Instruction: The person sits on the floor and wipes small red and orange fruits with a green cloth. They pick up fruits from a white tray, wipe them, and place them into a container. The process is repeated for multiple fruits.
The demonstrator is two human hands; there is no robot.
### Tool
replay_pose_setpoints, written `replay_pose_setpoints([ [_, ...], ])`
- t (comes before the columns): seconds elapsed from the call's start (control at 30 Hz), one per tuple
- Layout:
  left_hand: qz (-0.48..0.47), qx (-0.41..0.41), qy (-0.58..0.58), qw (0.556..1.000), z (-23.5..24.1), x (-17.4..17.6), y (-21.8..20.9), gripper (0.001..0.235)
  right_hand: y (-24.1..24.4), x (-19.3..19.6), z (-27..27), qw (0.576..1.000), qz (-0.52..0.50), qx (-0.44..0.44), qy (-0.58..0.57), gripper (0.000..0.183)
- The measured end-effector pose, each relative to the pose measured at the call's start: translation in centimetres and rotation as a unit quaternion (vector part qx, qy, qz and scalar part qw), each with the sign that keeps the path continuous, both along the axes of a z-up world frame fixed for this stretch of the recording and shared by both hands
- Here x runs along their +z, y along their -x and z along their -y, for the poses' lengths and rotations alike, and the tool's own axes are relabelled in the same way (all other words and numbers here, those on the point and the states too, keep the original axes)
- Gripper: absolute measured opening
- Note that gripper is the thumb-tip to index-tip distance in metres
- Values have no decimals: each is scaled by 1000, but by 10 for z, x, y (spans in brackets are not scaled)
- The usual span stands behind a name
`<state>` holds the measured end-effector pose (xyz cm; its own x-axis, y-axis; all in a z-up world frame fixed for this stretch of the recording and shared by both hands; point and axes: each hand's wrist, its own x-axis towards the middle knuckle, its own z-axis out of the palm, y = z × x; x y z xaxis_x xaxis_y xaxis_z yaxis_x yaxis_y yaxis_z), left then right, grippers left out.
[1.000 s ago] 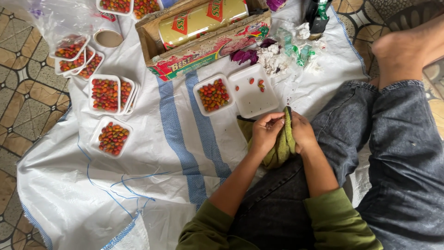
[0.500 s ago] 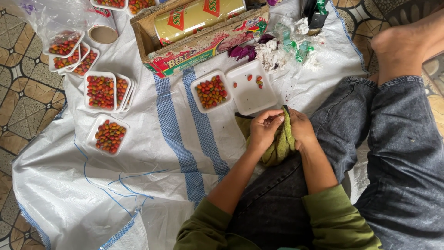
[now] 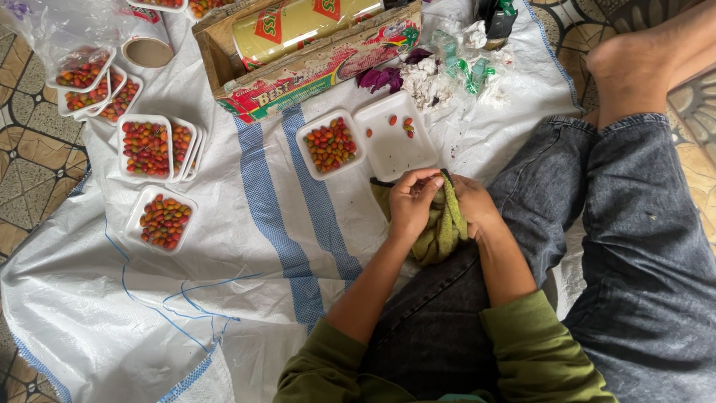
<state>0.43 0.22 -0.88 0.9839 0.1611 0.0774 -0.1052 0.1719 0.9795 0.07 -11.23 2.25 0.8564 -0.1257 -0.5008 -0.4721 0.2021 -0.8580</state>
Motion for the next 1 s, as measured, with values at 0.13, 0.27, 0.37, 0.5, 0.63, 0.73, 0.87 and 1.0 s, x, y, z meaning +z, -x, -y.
replay_pose_setpoints([
  [0.13,-15,29,-20,999,-6,3,-2,19,1,-3,2,1000,-7,21,20,35],
  [0.27,-29,36,2,999,-9,-9,-6,18,3,7,0,998,-11,58,30,38],
  [0.37,-43,28,14,999,-11,-8,-6,18,-3,-2,5,999,-18,43,15,41],
  [0.5,-59,27,27,998,-12,-7,-6,20,-6,-5,9,999,-31,24,5,41],
  [0.63,-70,24,28,997,-12,-6,-6,20,-9,-11,6,999,-39,-7,-28,40],
  [0.73,-73,24,32,997,-12,-6,-5,21,-9,-10,7,999,-42,-10,-29,40],
  [0.87,-65,21,36,997,-11,-10,-6,21,-9,-14,9,998,-48,-23,-35,40],
  [1.0,-64,28,53,996,-10,-12,-7,20,-9,-17,8,999,-44,-18,-19,42],
])
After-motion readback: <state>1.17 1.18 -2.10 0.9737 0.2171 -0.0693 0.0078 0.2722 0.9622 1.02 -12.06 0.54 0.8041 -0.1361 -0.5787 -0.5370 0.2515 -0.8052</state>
